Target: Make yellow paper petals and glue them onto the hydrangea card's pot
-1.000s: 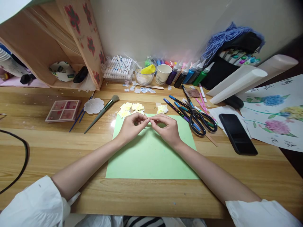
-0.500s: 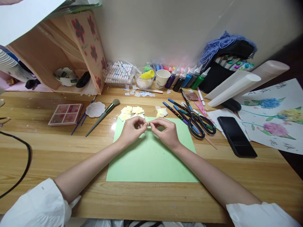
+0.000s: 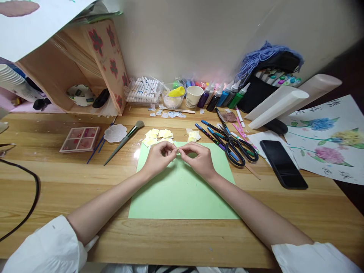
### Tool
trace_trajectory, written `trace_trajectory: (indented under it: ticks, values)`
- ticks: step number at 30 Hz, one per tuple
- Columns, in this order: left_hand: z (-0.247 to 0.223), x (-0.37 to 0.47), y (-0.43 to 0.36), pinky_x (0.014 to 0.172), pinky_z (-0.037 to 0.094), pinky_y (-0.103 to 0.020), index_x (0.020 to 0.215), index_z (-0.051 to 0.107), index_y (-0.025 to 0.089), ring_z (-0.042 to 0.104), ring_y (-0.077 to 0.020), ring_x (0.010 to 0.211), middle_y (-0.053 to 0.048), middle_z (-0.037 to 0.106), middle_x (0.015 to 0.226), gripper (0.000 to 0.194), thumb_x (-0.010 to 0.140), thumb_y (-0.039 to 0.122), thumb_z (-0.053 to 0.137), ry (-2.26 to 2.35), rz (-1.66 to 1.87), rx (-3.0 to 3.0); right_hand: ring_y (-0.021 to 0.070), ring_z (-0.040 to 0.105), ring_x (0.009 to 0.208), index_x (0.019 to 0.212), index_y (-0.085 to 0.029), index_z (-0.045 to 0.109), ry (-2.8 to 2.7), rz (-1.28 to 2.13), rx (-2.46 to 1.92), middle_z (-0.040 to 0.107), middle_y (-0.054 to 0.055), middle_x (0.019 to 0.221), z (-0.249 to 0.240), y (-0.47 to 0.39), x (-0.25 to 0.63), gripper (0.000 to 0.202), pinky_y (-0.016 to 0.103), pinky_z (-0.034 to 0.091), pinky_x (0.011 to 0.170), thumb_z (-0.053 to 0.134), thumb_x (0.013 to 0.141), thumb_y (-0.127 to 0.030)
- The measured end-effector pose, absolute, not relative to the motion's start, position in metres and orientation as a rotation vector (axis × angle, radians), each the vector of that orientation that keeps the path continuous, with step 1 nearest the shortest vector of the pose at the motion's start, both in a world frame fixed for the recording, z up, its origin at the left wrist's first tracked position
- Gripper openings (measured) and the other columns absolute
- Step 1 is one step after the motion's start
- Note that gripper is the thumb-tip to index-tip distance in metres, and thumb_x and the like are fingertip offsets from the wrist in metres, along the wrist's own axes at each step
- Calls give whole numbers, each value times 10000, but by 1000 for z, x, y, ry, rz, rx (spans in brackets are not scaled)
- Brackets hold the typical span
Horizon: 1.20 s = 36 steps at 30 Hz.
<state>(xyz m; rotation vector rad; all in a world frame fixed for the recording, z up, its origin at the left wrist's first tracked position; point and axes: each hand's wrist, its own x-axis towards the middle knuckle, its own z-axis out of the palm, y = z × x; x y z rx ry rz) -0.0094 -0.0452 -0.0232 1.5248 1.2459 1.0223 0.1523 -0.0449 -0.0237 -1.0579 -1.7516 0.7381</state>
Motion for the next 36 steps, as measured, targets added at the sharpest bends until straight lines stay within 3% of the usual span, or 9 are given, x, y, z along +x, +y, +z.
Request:
trace_trajectory:
  ticks: [8, 23, 29, 36]
  values:
    - [-22, -8, -46, 532, 368, -214, 716, 572, 154, 480, -96, 569, -2, 561, 652, 141, 755, 286, 598, 1256, 1006, 1538, 148, 569, 625, 734, -203, 627, -1833, 547, -1087, 624, 20, 677, -23, -47, 151, 69, 284, 491, 598, 580, 776, -175]
    - [-24, -10, -44, 552, 378, -210, 697, 504, 173, 487, -97, 588, 22, 514, 648, 63, 725, 174, 560, 1258, 1038, 1543, 133, 577, 668, 728, -192, 558, -1643, 685, -1194, 593, 10, 712, -24, -43, 152, 56, 261, 519, 619, 564, 783, -197]
    - [-24, -10, -44, 573, 389, -210, 719, 505, 177, 489, -98, 611, 19, 521, 674, 87, 767, 229, 556, 1213, 1079, 1503, 144, 589, 710, 821, -188, 600, -1708, 760, -1133, 610, 29, 792, -24, -43, 152, 99, 276, 526, 644, 637, 766, -262]
    - [-26, -10, -44, 570, 392, -213, 724, 504, 177, 497, -98, 603, 18, 524, 678, 60, 759, 206, 545, 1234, 1079, 1496, 141, 567, 708, 762, -194, 590, -1722, 727, -1129, 584, 22, 764, -27, -40, 152, 47, 273, 490, 647, 585, 809, -197]
